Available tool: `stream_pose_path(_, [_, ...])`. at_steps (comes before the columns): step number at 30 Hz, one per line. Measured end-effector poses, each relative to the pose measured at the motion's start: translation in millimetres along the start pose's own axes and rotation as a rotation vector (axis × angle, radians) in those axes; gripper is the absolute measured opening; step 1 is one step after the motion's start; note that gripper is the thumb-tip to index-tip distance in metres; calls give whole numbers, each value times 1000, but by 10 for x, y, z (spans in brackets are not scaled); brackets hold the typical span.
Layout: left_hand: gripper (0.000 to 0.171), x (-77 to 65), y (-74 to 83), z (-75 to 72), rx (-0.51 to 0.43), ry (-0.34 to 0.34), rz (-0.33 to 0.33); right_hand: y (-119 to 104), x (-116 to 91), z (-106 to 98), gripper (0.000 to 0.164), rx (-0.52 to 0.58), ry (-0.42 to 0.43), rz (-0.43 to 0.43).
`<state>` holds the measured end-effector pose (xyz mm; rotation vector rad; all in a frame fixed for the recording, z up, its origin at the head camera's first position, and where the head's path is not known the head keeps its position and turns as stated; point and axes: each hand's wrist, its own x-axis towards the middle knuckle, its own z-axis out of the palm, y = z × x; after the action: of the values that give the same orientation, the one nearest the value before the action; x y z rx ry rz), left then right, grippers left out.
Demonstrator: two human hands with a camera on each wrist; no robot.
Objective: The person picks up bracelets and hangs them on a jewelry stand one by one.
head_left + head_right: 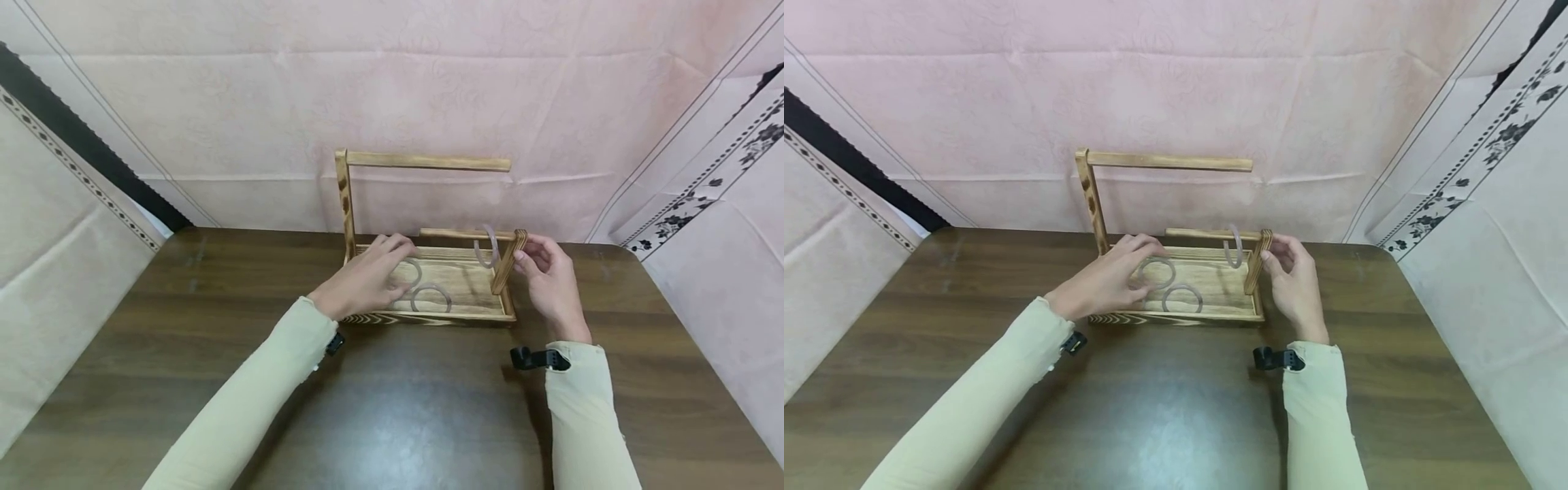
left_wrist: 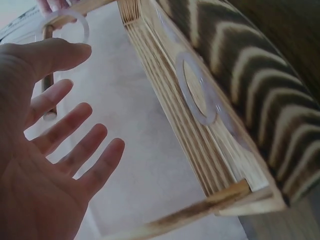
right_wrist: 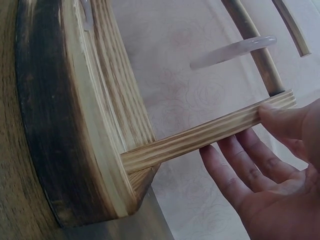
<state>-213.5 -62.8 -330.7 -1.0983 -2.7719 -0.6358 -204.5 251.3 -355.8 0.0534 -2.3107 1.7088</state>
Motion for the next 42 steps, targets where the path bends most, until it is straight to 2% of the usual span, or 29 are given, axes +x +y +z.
stream_pose_path(3, [49,46,62,7,5,-34,18,-8,13,-12,34,4,-1,-11])
stream_pose_path(9, [51,115,157,10,2,-106,11,-17,25,-26,34,11,-4,-19])
stream_pose_path(18, [50,165,231,40,39,-206,-10,-13,22,-21,35,-3,-8,-13])
stream_pose_path(22, [53,183,246,55,29,-250,3,-7,17,1,36,3,-7,-9])
stream_pose_path(28, [53,217,269,75,53,-289,31,-9,9,18,38,13,-12,-12])
stream_pose_path(34, [56,255,313,90,45,-333,8,3,7,13,35,21,-6,-4])
stream_pose_path(42, [40,288,345,124,36,-378,-2,16,-7,7,34,13,-6,-13])
